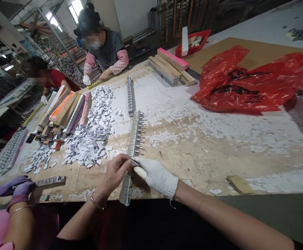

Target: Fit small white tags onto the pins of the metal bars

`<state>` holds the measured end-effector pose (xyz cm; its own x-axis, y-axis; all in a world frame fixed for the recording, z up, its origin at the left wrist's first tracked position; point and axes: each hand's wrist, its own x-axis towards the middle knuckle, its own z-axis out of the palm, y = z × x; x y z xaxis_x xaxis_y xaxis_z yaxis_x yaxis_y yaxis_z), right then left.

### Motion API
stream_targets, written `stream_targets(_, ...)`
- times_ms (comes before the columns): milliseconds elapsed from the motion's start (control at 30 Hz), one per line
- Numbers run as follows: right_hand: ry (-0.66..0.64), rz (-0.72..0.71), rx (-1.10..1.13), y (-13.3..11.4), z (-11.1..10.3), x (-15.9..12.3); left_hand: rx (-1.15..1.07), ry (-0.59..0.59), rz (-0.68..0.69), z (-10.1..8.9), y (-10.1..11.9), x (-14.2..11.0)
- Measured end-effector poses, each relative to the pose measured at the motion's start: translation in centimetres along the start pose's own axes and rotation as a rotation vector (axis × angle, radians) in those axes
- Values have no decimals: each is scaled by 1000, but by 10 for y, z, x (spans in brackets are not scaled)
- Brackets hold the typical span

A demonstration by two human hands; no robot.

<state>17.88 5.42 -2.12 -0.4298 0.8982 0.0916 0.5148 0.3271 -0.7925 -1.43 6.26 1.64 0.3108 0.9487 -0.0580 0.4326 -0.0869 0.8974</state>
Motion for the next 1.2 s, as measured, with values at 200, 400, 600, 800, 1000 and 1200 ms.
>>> stream_targets(200,-246,-47,-368,-11,-15,-17,197,-53,36,16,20,-28)
stream_targets(400,-289,-128,-360,-4,-34,-27,-248,-275,-138,20,11,-27)
stream_targets(600,-204,-212,-179,3,-28,-32,-471,-150,-253,42,-3,-37)
stream_targets(800,-261,-42,-338,2,-14,-11,239,119,33,41,-6,-29)
stream_targets(1000,-263,205,-538,15,-4,29,498,250,-41,16,-40,9)
stream_targets(1200,-269,182,-626,20,16,38,534,171,-47,20,-53,20)
